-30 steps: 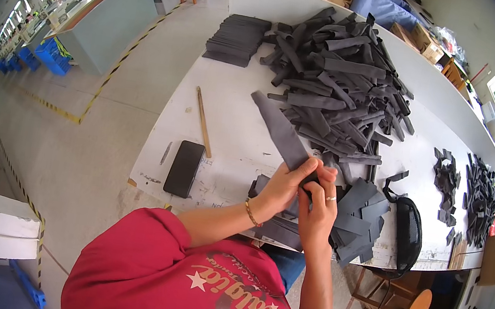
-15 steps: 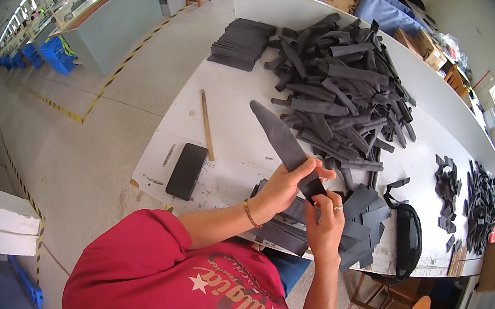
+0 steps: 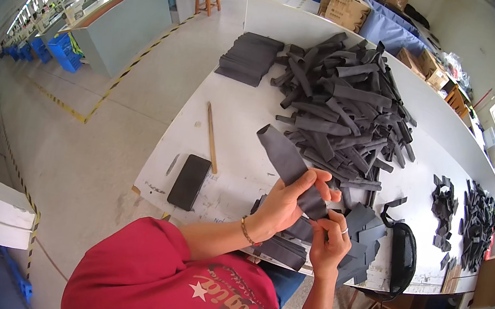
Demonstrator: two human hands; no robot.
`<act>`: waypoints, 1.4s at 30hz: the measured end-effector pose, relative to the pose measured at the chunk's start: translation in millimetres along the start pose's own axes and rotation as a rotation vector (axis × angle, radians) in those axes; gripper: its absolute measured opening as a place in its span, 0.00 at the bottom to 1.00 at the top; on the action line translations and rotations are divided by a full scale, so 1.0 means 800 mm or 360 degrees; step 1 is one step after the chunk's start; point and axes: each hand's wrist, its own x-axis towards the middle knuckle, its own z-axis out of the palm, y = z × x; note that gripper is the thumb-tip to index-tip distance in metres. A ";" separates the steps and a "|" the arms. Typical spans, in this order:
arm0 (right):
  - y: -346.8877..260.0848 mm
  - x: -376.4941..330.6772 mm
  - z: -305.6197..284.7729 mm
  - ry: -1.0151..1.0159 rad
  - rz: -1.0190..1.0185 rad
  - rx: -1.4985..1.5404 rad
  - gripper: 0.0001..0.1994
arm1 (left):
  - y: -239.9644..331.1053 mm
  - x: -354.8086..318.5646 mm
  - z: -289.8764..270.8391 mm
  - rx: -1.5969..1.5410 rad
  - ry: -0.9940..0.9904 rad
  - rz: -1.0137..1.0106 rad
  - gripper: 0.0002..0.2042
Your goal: Inspect and sort long grey foam strips on a manufacturing workbench.
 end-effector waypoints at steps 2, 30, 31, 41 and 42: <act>-0.002 0.001 0.000 -0.0004 0.0020 0.0030 0.09 | 0.000 -0.004 0.002 -0.0022 -0.0006 -0.0018 0.16; -0.018 0.012 0.023 -0.0074 0.0623 0.0758 0.07 | -0.018 -0.004 -0.014 -0.0257 0.0139 -0.0130 0.16; -0.017 0.008 0.036 0.0081 0.0652 0.0767 0.07 | -0.016 -0.002 -0.012 -0.0192 0.0146 -0.0065 0.16; -0.031 0.023 0.032 0.0195 0.1242 0.1612 0.10 | 0.013 0.013 -0.029 0.0033 -0.0282 0.0013 0.17; -0.013 0.010 0.037 0.0254 0.1067 0.1563 0.07 | 0.012 0.010 -0.027 0.0027 -0.0294 -0.0004 0.17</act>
